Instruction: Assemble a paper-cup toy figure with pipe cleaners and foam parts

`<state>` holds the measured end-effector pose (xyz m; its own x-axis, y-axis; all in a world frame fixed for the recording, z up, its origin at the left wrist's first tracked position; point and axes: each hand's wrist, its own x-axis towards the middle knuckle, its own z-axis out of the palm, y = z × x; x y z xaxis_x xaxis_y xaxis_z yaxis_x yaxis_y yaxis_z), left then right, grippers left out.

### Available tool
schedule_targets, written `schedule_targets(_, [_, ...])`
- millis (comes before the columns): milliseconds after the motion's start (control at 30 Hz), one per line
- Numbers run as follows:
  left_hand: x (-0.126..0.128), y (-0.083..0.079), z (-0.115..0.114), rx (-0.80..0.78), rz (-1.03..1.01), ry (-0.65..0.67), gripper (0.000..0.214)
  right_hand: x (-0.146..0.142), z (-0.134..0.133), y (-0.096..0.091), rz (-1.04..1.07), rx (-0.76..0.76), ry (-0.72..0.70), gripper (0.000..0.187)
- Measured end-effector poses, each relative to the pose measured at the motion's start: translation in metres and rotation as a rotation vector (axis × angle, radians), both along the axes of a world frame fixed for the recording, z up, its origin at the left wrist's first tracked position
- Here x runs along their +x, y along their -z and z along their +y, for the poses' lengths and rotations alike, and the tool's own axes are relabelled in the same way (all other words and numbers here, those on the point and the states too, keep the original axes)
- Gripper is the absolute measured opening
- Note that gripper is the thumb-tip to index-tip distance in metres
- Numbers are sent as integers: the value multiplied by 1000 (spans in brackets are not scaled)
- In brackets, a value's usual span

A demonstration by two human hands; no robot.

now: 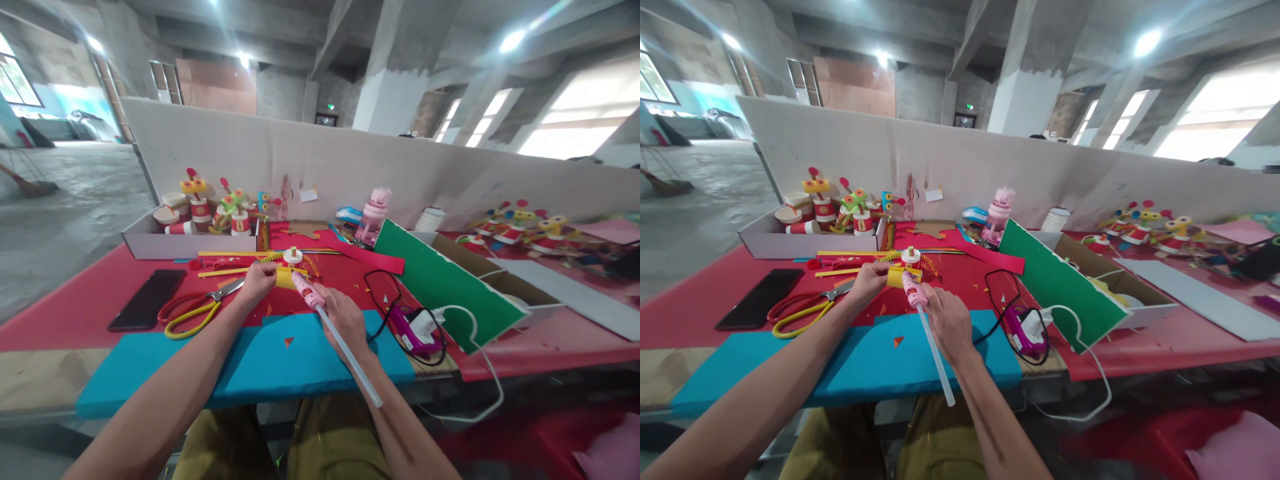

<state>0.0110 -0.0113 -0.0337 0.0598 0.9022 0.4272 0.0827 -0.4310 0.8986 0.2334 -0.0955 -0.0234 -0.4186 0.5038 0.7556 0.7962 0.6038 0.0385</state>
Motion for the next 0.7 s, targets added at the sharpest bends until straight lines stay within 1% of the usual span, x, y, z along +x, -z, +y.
schedule_targets(233, [0, 1, 0, -6, -26, 11, 9, 3, 0, 2, -4, -13, 13, 34])
schedule_targets(400, [1, -1, -1, -19, -37, 10, 10, 4, -1, 1, 8, -14, 13, 33])
schedule_targets(700, [-1, 3, 3, -22, -17, -5, 15, 5, 0, 2, 26, -28, 17, 33])
